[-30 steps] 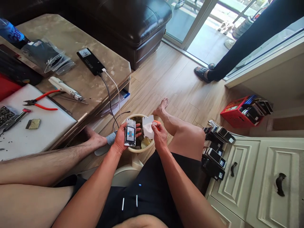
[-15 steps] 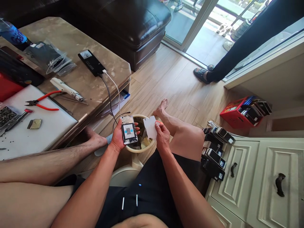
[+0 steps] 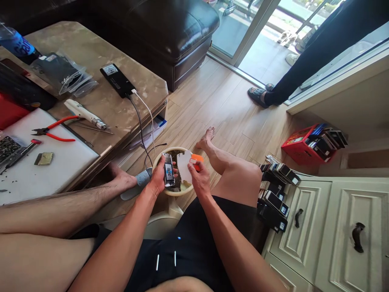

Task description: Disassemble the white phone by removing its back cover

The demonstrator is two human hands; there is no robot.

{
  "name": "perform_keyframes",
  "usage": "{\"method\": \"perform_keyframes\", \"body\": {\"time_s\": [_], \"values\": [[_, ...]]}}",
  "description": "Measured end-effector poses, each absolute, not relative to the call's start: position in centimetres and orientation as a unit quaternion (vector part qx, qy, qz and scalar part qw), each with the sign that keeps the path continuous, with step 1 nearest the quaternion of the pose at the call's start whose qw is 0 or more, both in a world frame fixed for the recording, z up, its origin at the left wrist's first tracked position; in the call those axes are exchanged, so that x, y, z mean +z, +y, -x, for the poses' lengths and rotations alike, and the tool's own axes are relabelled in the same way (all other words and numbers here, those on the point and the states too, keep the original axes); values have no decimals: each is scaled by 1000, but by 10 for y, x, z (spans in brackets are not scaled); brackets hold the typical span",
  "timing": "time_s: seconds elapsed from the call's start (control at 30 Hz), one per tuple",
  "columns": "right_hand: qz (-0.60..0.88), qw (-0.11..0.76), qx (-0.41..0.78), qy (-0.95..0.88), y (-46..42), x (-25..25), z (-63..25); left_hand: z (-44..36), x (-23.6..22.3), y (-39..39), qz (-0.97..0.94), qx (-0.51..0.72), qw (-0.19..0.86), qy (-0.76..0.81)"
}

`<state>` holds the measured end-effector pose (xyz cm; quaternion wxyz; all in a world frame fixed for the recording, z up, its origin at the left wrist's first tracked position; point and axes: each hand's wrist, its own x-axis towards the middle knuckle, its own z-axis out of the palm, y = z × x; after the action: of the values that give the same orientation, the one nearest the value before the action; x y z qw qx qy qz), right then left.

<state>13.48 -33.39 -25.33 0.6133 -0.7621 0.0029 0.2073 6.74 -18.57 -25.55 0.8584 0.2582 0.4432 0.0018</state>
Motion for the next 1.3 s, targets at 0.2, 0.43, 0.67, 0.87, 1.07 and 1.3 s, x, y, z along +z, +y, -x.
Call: {"method": "perform_keyframes", "body": {"time_s": [0.2, 0.43, 0.67, 0.87, 1.07, 1.3], "values": [[775, 562, 288, -24, -328, -267, -126, -66, -271, -195, -282, -20, 830, 480], [753, 597, 276, 10, -328, -272, -127, -68, -282, -197, -312, -4, 805, 505], [698, 628, 344, 9, -326, -283, -124, -68, -282, -202, -315, -13, 804, 504], [656, 649, 385, 17, -326, -279, -122, -68, -276, -198, -309, -11, 827, 470], [650, 657, 381, 19, -327, -270, -126, -69, -266, -193, -311, -1, 847, 432], [664, 644, 380, 14, -329, -265, -133, -66, -263, -192, -314, 20, 848, 426]]}}
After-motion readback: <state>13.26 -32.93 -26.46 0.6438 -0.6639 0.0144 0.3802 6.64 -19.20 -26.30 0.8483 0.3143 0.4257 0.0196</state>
